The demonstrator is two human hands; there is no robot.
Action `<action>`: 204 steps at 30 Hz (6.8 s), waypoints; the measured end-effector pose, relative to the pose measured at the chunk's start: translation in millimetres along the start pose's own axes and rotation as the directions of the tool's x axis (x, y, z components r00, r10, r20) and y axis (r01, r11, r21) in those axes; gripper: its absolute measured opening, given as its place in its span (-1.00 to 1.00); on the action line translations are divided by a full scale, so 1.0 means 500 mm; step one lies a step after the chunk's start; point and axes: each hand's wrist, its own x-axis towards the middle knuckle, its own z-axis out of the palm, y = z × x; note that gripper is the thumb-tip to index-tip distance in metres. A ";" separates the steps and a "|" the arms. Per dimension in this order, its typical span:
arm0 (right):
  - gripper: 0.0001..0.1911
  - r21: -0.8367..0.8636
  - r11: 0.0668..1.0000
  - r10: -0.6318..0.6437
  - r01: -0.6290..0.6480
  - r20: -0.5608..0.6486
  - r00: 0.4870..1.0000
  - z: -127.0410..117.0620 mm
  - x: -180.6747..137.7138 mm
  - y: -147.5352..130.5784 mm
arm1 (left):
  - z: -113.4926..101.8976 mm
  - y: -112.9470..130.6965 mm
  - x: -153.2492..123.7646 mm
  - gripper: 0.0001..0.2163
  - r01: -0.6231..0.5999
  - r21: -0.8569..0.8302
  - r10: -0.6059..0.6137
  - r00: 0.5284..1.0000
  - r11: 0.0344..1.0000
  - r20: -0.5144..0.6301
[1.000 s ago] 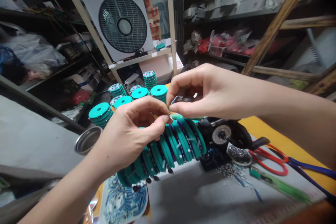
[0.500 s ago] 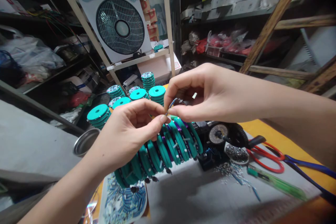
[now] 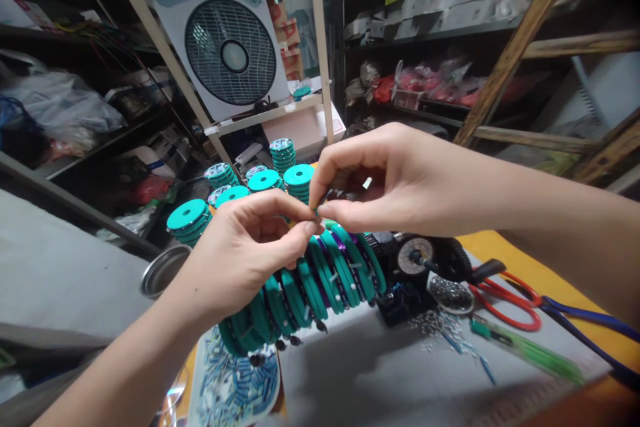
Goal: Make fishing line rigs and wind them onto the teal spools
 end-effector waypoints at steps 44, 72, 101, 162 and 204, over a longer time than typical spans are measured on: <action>-0.53 -0.267 0.944 0.118 -0.193 -0.272 0.955 0.286 -0.253 -0.037 | 0.007 0.025 -0.095 -0.80 -0.270 0.713 0.316 0.946 0.647 0.071; -0.48 -0.490 0.849 -0.192 -0.195 -0.632 0.751 0.264 -0.228 0.012 | 0.058 -0.035 -0.126 -0.69 -0.218 0.765 0.456 0.883 0.606 -0.109; -0.81 0.219 0.907 0.421 -0.360 -0.413 0.807 0.309 -0.186 -0.052 | 0.062 -0.055 -0.133 -0.70 -0.277 0.781 0.544 0.834 0.560 -0.095; -0.50 0.958 0.258 0.475 -0.123 -0.014 0.880 0.341 -0.170 -0.037 | 0.061 -0.051 -0.135 -0.79 -0.292 0.770 0.550 0.831 0.567 -0.089; -0.51 0.976 0.180 0.551 -0.125 0.005 0.834 0.364 -0.167 0.002 | 0.073 -0.061 -0.123 -0.81 -0.286 0.791 0.604 0.786 0.541 -0.129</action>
